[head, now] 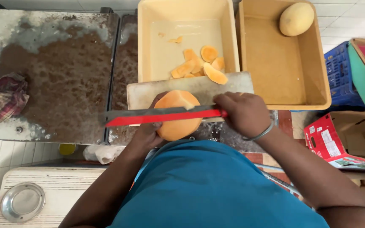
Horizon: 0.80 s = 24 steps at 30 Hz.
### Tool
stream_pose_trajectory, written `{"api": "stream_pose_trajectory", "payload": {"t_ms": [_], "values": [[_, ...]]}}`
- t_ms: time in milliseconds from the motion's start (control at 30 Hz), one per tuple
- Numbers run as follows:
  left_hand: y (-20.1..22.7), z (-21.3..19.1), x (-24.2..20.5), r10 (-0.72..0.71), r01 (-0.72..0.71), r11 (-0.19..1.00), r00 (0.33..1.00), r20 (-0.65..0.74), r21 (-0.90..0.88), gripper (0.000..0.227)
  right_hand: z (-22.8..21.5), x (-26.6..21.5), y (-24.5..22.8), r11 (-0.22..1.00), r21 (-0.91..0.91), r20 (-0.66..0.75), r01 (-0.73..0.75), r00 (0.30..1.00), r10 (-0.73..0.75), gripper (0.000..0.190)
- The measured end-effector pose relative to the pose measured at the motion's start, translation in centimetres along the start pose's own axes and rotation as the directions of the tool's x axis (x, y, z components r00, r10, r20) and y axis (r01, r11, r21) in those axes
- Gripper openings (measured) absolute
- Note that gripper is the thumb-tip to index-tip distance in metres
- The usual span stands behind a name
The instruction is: Slicing and peeling melons on a cutting board using a large knife.
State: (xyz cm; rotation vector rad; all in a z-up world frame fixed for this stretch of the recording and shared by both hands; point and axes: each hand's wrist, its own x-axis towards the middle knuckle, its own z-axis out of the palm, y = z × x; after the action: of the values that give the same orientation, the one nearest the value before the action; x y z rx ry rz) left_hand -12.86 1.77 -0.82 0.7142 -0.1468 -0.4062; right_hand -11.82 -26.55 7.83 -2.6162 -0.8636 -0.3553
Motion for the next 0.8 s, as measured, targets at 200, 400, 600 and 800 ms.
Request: {"api": "stream_pose_trajectory", "payload": {"t_ms": [200, 400, 600, 800], "values": [[0.5, -1.2, -0.6, 0.038, -0.034, 0.998, 0.995, 0.087, -0.051, 0.113, 3.1, -3.1, 9.2, 0.911, -0.234, 0.234, -0.34, 0.89, 0.392, 0.016], [0.5, -2.9, -0.1, 0.137, -0.173, 0.921, 0.983, 0.125, 0.35, 0.11, -0.8, -1.7, 2.0, 0.946, -0.028, 0.22, -0.322, 0.922, 0.32, 0.021], [1.0, -1.7, -0.2, 0.005, -0.041, 0.95, 0.993, 0.117, 0.308, 0.11, -1.4, 0.4, 1.1, 0.998, 0.033, 0.197, -0.048, 0.98, 0.04, 0.022], [-0.1, -2.5, -1.5, 0.148, -0.167, 0.977, 0.979, 0.14, 0.134, 0.119, 2.5, -1.9, 9.9, 0.918, -0.245, 0.351, -0.311, 0.854, 0.383, 0.021]]}}
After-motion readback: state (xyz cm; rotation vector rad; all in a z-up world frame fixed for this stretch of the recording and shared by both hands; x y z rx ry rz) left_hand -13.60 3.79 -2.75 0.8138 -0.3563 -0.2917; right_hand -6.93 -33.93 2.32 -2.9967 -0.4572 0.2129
